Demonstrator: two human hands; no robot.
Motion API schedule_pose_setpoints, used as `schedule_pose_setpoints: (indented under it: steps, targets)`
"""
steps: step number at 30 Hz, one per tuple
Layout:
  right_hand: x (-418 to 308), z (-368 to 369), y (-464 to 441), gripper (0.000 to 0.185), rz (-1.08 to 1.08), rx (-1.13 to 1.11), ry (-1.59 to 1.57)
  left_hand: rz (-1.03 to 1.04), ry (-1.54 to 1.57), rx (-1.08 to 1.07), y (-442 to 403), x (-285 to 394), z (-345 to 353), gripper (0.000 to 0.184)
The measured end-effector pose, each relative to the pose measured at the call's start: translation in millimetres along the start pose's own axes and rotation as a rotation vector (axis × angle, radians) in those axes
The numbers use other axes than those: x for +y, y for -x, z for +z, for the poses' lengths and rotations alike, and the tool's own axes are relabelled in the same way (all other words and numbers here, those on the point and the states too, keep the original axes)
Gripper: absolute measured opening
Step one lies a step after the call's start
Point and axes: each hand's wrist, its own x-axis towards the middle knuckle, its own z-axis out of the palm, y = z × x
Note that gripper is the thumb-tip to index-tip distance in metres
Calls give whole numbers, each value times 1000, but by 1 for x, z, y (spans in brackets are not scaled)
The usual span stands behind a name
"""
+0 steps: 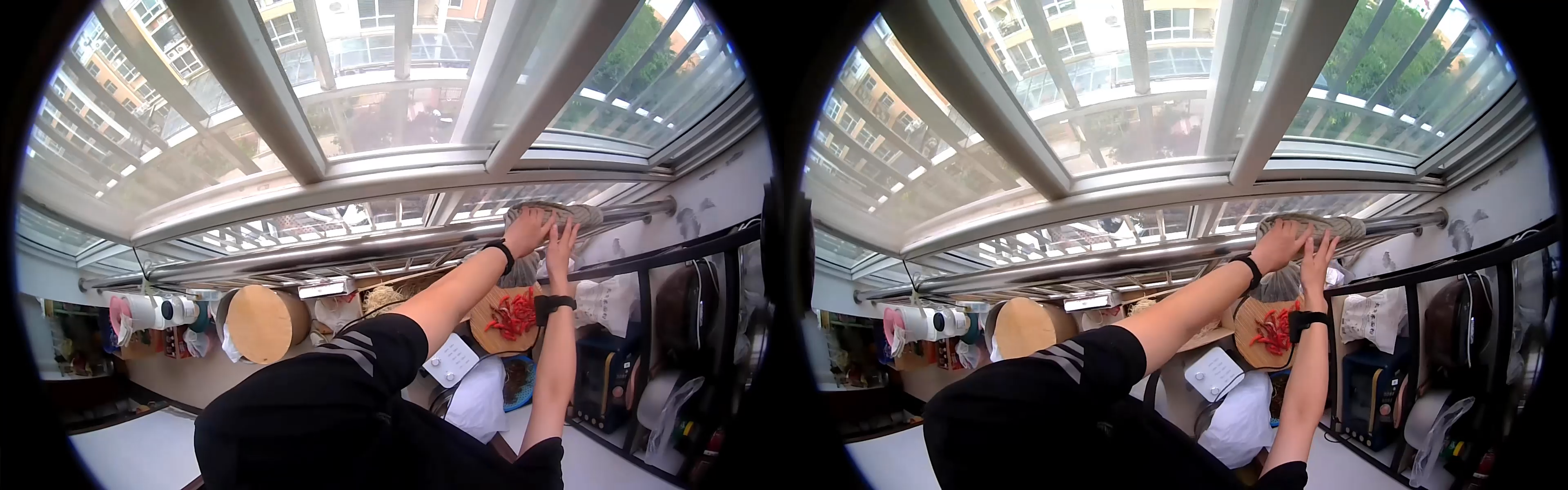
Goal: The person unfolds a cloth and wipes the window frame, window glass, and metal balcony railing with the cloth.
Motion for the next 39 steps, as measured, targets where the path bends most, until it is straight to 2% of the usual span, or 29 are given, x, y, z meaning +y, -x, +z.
schedule_pose_setpoints:
  steps: [8, 11, 17, 20, 22, 24, 28, 32, 39]
  targets:
    - [-66, 49, 52, 79, 140, -58, -27, -16, 2, -51, 72, -36, -57, 69]
    - [-108, 68, 75, 79, 170, -84, 42, -55, 12, -52, 105, -53, -75, 62]
    - [-186, 113, 120, 80, 129, -67, 173, -85, -43, -25, 180, -93, -127, 59]
    - [-217, 133, 140, 82, 134, -107, 289, -135, 0, -84, 211, -109, -151, 58]
    - [-238, 149, 159, 80, 95, -75, 260, -112, -103, -4, 236, -120, -163, 57]
    - [-273, 157, 178, 80, 155, -104, 254, -101, -49, 36, 257, -136, -167, 61]
    - [-316, 181, 214, 82, 153, -106, 268, -75, -100, -2, 301, -162, -206, 59]
    - [-345, 210, 241, 84, 129, -63, 308, -66, -62, -26, 334, -184, -235, 57]
    - [-374, 229, 268, 83, 210, -96, 225, -77, -100, -101, 354, -191, -274, 54]
